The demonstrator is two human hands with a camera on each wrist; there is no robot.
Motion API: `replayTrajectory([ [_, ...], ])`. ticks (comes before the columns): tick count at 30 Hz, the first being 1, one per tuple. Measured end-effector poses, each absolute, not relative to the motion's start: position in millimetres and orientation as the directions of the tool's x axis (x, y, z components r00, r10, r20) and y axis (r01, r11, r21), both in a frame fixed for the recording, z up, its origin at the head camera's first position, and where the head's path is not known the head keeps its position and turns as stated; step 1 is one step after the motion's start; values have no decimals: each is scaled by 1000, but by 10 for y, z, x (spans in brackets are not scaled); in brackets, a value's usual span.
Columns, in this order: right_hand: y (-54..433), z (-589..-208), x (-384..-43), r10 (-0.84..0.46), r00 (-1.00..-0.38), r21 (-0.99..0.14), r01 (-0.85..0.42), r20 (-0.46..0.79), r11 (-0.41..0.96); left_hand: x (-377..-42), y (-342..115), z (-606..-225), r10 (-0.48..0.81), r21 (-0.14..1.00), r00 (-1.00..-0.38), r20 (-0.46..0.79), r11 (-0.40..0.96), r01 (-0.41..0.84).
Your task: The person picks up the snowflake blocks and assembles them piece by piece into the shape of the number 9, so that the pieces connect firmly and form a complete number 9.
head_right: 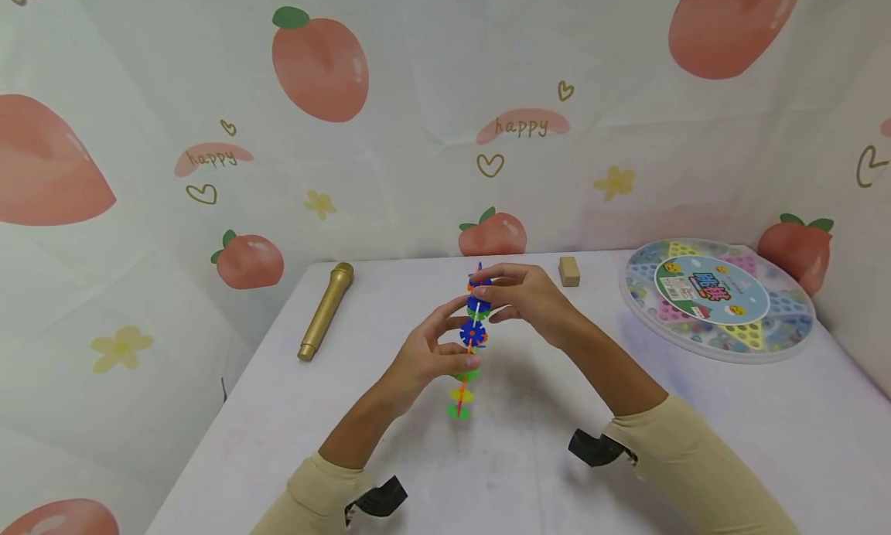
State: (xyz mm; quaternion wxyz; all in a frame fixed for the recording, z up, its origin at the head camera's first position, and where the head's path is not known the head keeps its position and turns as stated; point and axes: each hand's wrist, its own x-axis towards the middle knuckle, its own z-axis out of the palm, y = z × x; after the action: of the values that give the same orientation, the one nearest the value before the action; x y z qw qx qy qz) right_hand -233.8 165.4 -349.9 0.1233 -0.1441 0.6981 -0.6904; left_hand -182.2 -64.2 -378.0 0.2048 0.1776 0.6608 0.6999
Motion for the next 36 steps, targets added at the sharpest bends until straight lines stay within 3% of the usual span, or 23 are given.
replayTrajectory([
  [5,1701,-3499,-2328,-357,-934,-1000,-23,24,-8,-1828,-671,-3801,511,999,-859,-12,-24,-28],
  [8,1733,-3483,-2323,-350,-936,-999,-26,35,-28,-1846,-701,-3827,444,1000,-896,-25,1,-28],
  [14,1791,-3437,-2309,-327,-944,-996,-25,53,-88,-1937,-759,-3939,229,978,-958,-171,-80,-194],
  [25,1857,-3454,-2280,-355,-932,-971,18,70,-239,-2034,-751,-4109,424,776,-852,-307,-407,-482],
  [36,1923,-3566,-2271,-332,-943,-964,90,-1,-250,-2091,-681,-4120,317,785,-898,-305,-450,-425],
])
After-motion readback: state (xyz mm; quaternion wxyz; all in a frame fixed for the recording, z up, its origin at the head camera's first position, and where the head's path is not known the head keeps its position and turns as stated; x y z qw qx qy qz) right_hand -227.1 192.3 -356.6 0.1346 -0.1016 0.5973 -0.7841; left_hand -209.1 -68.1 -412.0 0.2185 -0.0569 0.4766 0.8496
